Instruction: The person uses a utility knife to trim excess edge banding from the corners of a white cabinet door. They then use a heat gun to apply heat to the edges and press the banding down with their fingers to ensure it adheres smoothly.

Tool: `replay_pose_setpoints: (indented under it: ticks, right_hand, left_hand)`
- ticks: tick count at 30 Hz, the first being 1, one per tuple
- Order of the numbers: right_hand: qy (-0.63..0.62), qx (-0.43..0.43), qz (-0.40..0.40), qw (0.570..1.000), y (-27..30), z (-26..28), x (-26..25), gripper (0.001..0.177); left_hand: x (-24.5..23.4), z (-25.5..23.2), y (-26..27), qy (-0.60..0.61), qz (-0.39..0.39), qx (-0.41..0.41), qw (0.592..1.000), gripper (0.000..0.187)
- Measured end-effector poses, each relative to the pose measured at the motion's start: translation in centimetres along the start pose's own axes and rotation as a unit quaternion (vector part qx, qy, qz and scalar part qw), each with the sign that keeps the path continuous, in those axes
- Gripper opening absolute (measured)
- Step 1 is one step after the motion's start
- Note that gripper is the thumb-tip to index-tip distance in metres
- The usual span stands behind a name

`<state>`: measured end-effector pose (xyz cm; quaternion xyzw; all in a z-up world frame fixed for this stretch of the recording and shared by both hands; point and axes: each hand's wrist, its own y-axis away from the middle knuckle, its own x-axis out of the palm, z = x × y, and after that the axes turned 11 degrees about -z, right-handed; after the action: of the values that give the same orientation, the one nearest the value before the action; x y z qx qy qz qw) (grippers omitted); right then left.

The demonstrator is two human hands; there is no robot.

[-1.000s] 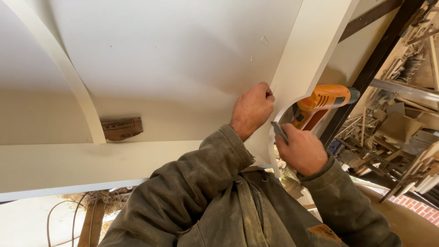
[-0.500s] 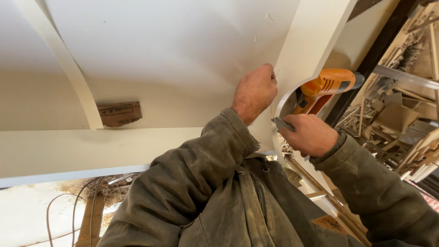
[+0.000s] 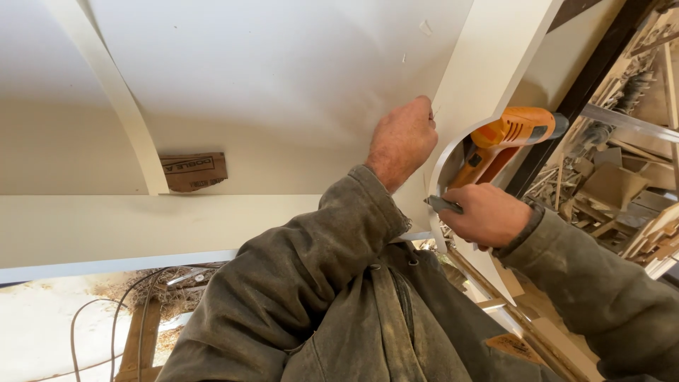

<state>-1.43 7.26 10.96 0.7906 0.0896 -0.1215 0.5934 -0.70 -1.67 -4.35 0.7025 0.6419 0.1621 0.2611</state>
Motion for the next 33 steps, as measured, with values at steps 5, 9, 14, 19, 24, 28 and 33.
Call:
replay_pose_setpoints:
  ticks: [5,9,14,19,24,28,33]
  right_hand:
    - [0.012,-0.066,-0.008,0.998,-0.5,-1.5,1.4,0.033]
    - [0.019,-0.096,0.001,0.995,0.2,-1.3,1.3,0.036]
    - [0.025,-0.050,0.039,0.998,0.3,-0.9,0.3,0.033]
    - [0.019,-0.045,0.041,0.998,0.4,-0.4,0.0,0.033]
    - [0.032,-0.063,0.063,0.996,-0.2,-1.4,1.0,0.034]
    - [0.039,-0.025,0.075,0.996,-0.1,-0.7,0.3,0.029]
    - [0.070,-0.043,0.081,0.993,0.0,-0.5,0.0,0.031]
  left_hand:
    - [0.0,-0.2,0.1,0.005,0.001,0.005,1.000,0.015]
    - [-0.5,-0.1,0.2,-0.003,-0.003,0.012,1.000,0.015]
    - [-0.1,-0.1,0.1,0.004,-0.014,0.028,1.000,0.014]
    - [-0.7,-0.6,0.1,0.003,0.009,0.010,1.000,0.014]
    - [-0.6,-0.7,0.2,-0.008,0.014,0.006,1.000,0.014]
    - [-0.6,-0.7,0.0,0.004,0.012,0.017,1.000,0.015]
    - [-0.5,-0.7,0.1,0.000,0.012,0.025,1.000,0.015]
